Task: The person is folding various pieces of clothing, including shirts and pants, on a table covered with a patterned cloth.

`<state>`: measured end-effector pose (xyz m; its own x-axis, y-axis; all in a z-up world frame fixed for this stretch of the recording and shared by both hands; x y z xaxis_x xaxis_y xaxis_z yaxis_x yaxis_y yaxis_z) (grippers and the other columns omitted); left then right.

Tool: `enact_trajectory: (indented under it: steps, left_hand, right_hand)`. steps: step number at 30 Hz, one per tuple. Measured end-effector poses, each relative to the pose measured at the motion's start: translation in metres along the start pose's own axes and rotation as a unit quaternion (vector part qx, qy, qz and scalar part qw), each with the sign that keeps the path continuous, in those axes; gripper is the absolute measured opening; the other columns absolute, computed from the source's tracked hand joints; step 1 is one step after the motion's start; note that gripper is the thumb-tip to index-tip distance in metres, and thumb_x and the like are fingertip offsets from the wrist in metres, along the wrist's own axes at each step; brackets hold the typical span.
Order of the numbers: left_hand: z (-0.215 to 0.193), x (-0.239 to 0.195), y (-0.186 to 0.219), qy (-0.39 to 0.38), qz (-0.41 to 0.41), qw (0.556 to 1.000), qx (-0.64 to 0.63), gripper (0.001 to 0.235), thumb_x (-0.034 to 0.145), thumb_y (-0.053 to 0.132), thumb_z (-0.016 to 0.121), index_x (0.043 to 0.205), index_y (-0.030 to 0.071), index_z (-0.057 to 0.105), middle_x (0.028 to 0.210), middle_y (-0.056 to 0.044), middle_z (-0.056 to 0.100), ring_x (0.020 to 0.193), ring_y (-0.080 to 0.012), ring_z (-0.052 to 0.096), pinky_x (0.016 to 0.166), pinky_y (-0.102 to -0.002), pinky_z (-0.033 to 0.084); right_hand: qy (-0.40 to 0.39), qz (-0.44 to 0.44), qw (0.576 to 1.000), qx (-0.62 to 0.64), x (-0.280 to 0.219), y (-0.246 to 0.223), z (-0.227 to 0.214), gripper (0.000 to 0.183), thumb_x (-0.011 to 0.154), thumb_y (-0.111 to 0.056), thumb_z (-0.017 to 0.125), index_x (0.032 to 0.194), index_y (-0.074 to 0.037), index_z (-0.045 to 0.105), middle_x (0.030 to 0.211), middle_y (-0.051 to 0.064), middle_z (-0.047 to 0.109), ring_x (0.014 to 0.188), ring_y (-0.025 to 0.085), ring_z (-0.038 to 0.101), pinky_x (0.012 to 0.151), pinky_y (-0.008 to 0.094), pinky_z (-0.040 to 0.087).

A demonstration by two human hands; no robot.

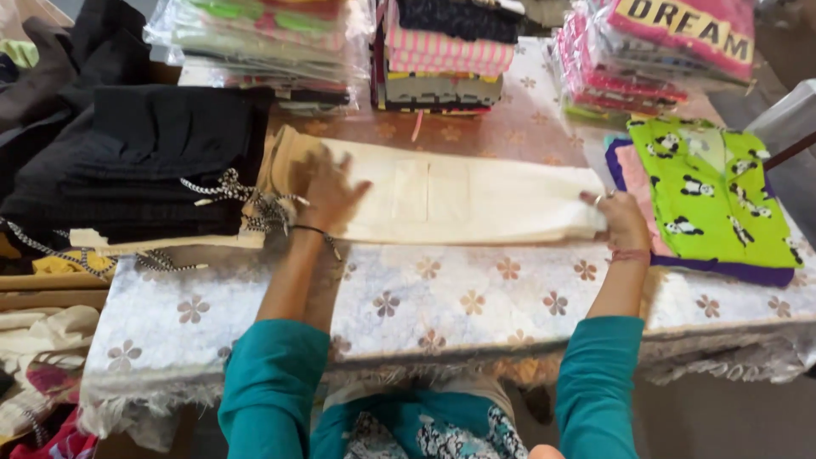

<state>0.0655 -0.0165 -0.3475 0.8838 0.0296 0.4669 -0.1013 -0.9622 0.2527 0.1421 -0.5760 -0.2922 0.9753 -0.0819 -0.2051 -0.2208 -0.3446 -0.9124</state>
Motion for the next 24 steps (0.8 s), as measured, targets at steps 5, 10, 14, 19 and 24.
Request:
enact_trajectory:
  steps: [5, 10, 14, 19, 24]
  left_hand:
    - [-0.025, -0.023, 0.002, 0.006, -0.042, 0.999, 0.024, 0.074, 0.101, 0.067, 0.057, 0.139, 0.003, 0.056, 0.159, -0.026, 0.044, 0.149, -0.0438, 0.037, 0.124, -0.057, 0.022]
    - [-0.082, -0.039, 0.128, -0.078, 0.204, 0.961, -0.172, 0.096, 0.074, 0.065, 0.072, 0.143, 0.003, 0.051, 0.148, -0.023, 0.048, 0.136, -0.0371, 0.045, 0.113, -0.056, 0.024]
    - [-0.001, -0.048, 0.114, 0.006, 0.236, 0.969, -0.073, 0.085, 0.090, 0.060, 0.068, 0.150, 0.003, 0.048, 0.150, -0.020, 0.051, 0.135, -0.0339, 0.050, 0.114, -0.055, 0.030]
    - [-0.037, -0.036, 0.048, -0.006, 0.056, 0.998, 0.040, 0.036, 0.080, 0.040, 0.080, 0.098, 0.009, 0.072, 0.099, -0.011, 0.072, 0.099, -0.0296, 0.068, 0.100, -0.049, 0.045]
    - [-0.073, -0.031, -0.004, 0.180, 0.030, 0.982, -0.052, 0.025, 0.076, 0.001, 0.074, 0.097, 0.015, 0.077, 0.095, -0.010, 0.074, 0.088, -0.0265, 0.071, 0.088, -0.041, 0.054]
  right_hand:
    - [0.031, 0.000, 0.993, 0.117, 0.016, 0.015, 0.000, 0.028, 0.091, -0.019, 0.075, 0.114, -0.003, 0.071, 0.090, 0.002, 0.071, 0.072, 0.015, 0.068, 0.060, 0.034, 0.056]
    - [-0.063, -0.186, 0.955, 0.221, 0.080, 0.051, -0.030, 0.050, 0.100, -0.013, 0.067, 0.148, -0.004, 0.060, 0.129, 0.006, 0.069, 0.112, 0.016, 0.066, 0.092, 0.025, 0.055]
    - [-0.063, -0.241, 0.869, 0.428, 0.025, 0.008, -0.024, 0.044, 0.102, -0.007, 0.064, 0.143, -0.013, 0.049, 0.144, 0.007, 0.065, 0.128, 0.018, 0.063, 0.096, 0.031, 0.052]
    - [-0.106, -0.253, 0.651, 0.708, -0.030, -0.034, -0.027, 0.053, 0.088, -0.002, 0.056, 0.141, 0.004, 0.055, 0.135, 0.023, 0.066, 0.127, 0.036, 0.068, 0.111, 0.047, 0.059]
    - [0.123, -0.422, 0.820, 0.367, 0.006, -0.010, -0.030, 0.038, 0.096, 0.008, 0.069, 0.133, 0.002, 0.064, 0.123, 0.012, 0.069, 0.113, 0.021, 0.068, 0.109, 0.039, 0.059]
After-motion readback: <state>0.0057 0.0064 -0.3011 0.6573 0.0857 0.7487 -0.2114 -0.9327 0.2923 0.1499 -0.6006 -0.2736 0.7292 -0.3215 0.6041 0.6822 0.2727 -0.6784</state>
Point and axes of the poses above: each hand's wrist, its own x-axis towards the middle knuckle, its own z-axis out of the palm, y = z × x, the point moved 1 cm from there along x, towards the middle knuckle
